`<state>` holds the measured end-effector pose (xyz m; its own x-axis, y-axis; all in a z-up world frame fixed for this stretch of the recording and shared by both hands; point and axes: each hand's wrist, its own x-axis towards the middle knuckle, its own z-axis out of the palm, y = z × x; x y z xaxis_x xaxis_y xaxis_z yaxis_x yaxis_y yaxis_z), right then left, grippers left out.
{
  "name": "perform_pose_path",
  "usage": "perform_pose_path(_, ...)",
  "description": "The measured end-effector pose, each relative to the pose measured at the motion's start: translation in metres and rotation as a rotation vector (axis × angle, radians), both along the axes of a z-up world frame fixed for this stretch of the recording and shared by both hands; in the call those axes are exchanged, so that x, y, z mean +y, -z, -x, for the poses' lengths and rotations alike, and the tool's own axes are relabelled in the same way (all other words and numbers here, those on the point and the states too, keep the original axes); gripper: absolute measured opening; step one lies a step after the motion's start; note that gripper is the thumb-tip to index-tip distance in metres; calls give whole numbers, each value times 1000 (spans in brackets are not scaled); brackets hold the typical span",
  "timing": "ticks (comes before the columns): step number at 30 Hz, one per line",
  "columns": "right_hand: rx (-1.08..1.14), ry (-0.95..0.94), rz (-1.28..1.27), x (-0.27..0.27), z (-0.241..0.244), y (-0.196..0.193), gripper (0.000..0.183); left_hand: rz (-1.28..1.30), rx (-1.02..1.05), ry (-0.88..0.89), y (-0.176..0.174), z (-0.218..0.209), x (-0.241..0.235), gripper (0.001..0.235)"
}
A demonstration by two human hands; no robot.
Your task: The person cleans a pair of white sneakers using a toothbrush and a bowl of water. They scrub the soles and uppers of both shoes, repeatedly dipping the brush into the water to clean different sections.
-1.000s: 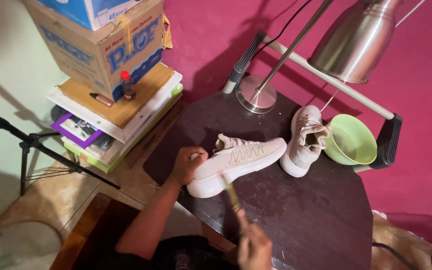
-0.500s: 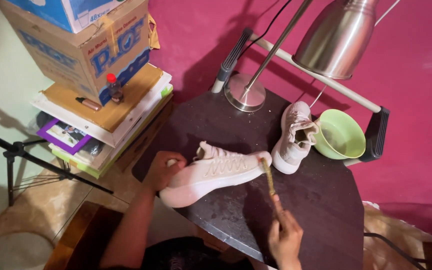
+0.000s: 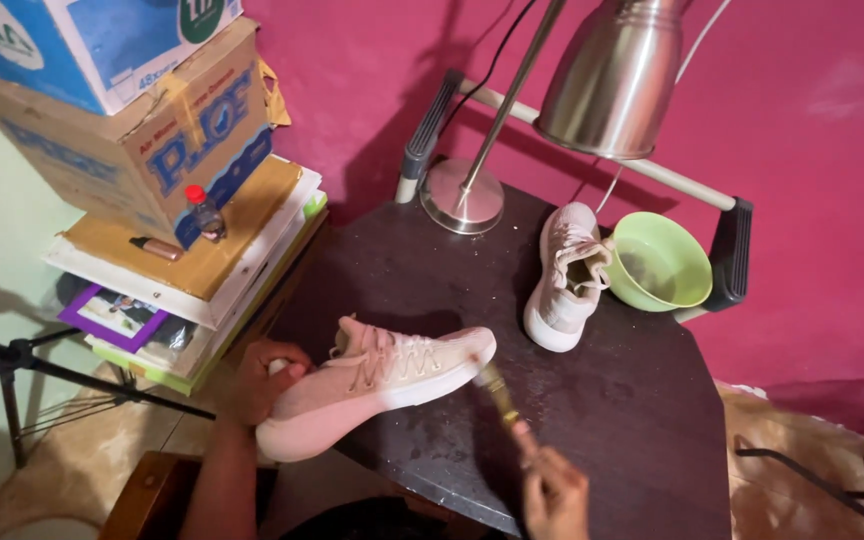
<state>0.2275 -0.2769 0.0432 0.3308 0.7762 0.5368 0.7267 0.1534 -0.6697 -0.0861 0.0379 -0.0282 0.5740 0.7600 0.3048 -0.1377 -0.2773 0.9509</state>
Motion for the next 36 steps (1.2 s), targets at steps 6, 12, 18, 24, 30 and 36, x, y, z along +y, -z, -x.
perform_pose_path(6, 68, 121, 144, 8, -33, 28, 47, 30, 17, 9, 18, 6, 8, 22)
perform_pose_path(12, 139, -25, 112, 6, -10, 4, 38, 68, 71, -39, 24, 11, 14, 30)
perform_pose_path(18, 123, 165, 109, 12, -30, 20, 39, 91, 41, -23, 26, 12, 16, 29)
perform_pose_path(24, 235, 225, 143, 20, -17, 5, 40, 86, 106, -48, 30, 16, 21, 22)
perform_pose_path(30, 215, 161, 161, 16, -25, 33, 50, 140, 91, -84, 44, 21, 24, 19)
perform_pose_path(36, 107, 105, 112, 9, 0, 31, 53, 177, 95, -103, 46, 21, 16, 14)
